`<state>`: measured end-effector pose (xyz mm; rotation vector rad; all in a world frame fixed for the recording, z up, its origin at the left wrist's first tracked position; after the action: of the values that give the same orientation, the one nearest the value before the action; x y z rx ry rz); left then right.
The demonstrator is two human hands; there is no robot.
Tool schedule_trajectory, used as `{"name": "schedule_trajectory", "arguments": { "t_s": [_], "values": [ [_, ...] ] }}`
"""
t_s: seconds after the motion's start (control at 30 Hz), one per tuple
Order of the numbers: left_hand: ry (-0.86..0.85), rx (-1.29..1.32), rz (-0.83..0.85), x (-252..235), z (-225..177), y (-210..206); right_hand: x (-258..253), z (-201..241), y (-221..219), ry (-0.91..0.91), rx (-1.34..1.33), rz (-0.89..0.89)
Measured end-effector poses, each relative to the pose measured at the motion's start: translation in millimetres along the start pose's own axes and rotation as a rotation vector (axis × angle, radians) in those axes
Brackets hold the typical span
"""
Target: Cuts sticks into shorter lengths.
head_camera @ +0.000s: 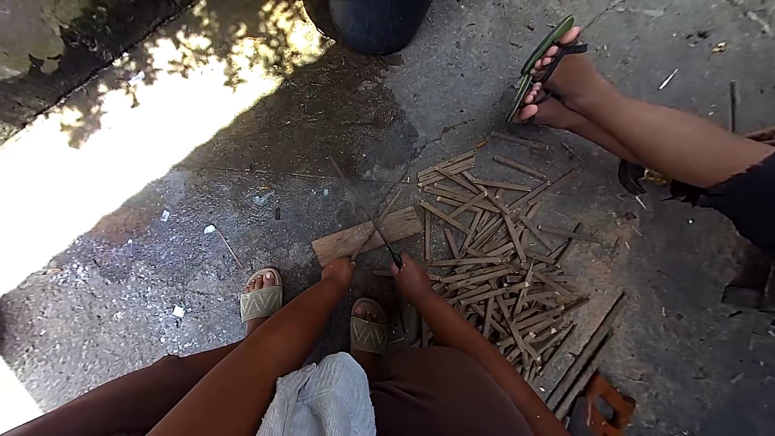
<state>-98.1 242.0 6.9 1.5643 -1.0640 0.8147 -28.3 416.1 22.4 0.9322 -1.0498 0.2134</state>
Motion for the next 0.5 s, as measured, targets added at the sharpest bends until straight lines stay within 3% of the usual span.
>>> {"name": "schedule_trajectory", "arguments": {
  "t_s": [0.1,0.23,0.3,0.4,0.5],
  "values": [
    [-0.133,0.154,0.06,0,8,3,-3,-14,-10,0.057,-0.074,-0.055],
    [-0.096,0.904,0.266,-2,21,-12,-6,-28,-21,0.087,-0.171,-0.059],
    [-0.066,1.095,0.368,-2,24,-10,-8,-32,-22,0.107,-0.231,-0.05],
    [-0.109,1.128,0.457,-2,24,-1,-10,-37,-24,0.128,-0.314,-0.048],
    [-0.176,0.927,0.336,-9,24,11,-11,-36,-21,0.105,-0.293,-0.037]
  ]
}}
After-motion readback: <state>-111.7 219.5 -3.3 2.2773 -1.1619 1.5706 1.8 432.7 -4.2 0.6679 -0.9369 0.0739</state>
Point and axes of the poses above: each hand's wrist, its own x-axis away from the middle knuckle, its own y-axis out of the back of the hand, z = x × y, the point moved 3 cm from there along -x, towards the middle knuckle, and after that the axes turned 4 degrees about x, right-handed, at the moved point
